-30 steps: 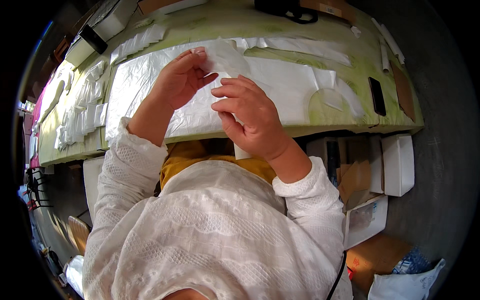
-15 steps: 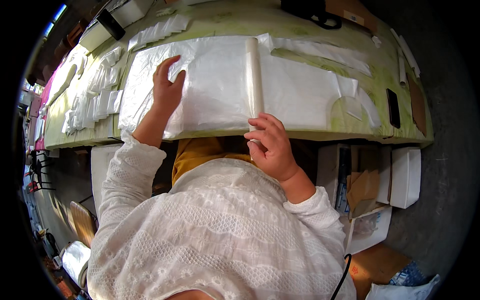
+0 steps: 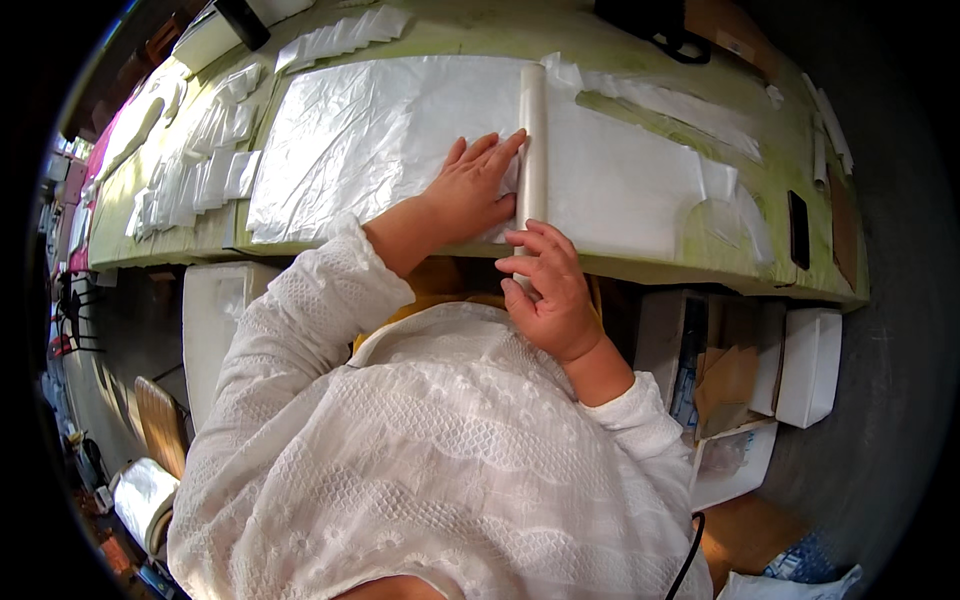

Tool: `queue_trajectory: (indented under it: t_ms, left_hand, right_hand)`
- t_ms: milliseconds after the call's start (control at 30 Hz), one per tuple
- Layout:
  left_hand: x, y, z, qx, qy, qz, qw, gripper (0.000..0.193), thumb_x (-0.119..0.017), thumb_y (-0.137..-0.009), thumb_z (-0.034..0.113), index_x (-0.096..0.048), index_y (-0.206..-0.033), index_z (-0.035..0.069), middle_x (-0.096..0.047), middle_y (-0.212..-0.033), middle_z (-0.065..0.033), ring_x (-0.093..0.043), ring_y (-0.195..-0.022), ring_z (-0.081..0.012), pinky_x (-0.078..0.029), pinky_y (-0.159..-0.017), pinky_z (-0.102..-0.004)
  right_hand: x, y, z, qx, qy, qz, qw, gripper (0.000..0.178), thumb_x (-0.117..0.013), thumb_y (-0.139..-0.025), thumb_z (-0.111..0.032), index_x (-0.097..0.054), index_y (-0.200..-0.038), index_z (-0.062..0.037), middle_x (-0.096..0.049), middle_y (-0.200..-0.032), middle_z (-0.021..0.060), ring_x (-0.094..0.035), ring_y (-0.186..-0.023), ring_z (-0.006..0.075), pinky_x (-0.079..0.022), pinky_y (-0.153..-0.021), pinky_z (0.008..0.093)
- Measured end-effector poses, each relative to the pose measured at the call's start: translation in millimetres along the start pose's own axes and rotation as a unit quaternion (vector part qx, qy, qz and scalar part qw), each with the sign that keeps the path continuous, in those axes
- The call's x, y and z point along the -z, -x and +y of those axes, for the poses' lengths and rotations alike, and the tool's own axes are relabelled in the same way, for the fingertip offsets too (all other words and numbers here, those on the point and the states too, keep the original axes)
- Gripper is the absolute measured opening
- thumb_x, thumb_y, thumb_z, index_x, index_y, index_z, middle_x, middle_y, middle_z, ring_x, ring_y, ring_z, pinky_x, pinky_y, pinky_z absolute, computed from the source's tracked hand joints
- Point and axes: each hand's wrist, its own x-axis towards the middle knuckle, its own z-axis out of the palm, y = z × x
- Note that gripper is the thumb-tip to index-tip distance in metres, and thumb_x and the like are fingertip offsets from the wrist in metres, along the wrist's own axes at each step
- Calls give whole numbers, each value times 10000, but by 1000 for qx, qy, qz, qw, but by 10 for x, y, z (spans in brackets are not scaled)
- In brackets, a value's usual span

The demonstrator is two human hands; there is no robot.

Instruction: The person repeatedly tears off pieces of clear plastic wrap from a roll, folds them into small packets, and places them on a table. The process is continuous and repetitive throughout the clip.

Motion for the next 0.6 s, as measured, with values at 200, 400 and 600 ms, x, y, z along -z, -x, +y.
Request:
queue_trajectory:
  t_ms: [200, 400, 600]
  left_hand:
    - [246, 430, 61, -27, -16, -33, 999, 793, -765, -850, 319, -416, -1554, 216, -403, -1600, -124, -261, -1521, -432, -199, -1228, -632]
    - [424, 1378, -6, -145, 160, 21, 976, 483, -743, -818, 21, -659, -1287, 106, -597, -1410, -99, -473, -1399, -374, -440, -1121, -483]
    - [638, 1478, -561, -41, 86, 205, 974, 298, -642, -881, -48, -708, -1153, 56, -704, -1235, -122, -656, -1163, -312, -496, -1025, -397]
  right_hand:
    - [-5, -39, 37, -6, 13, -22, 1000, 319, -727, -753, -10, -690, -1059, -92, -661, -1269, 112, -556, -1283, 397, -406, -1116, 531]
    - [15, -71, 106, -8, 3, -27, 1000, 334, -718, -775, -28, -675, -1099, -98, -663, -1282, 103, -550, -1306, 380, -331, -1166, 576]
    - [-25, -65, 99, -32, -51, -18, 998, 306, -701, -779, -5, -682, -1075, -79, -667, -1268, 116, -545, -1302, 376, -424, -1109, 493]
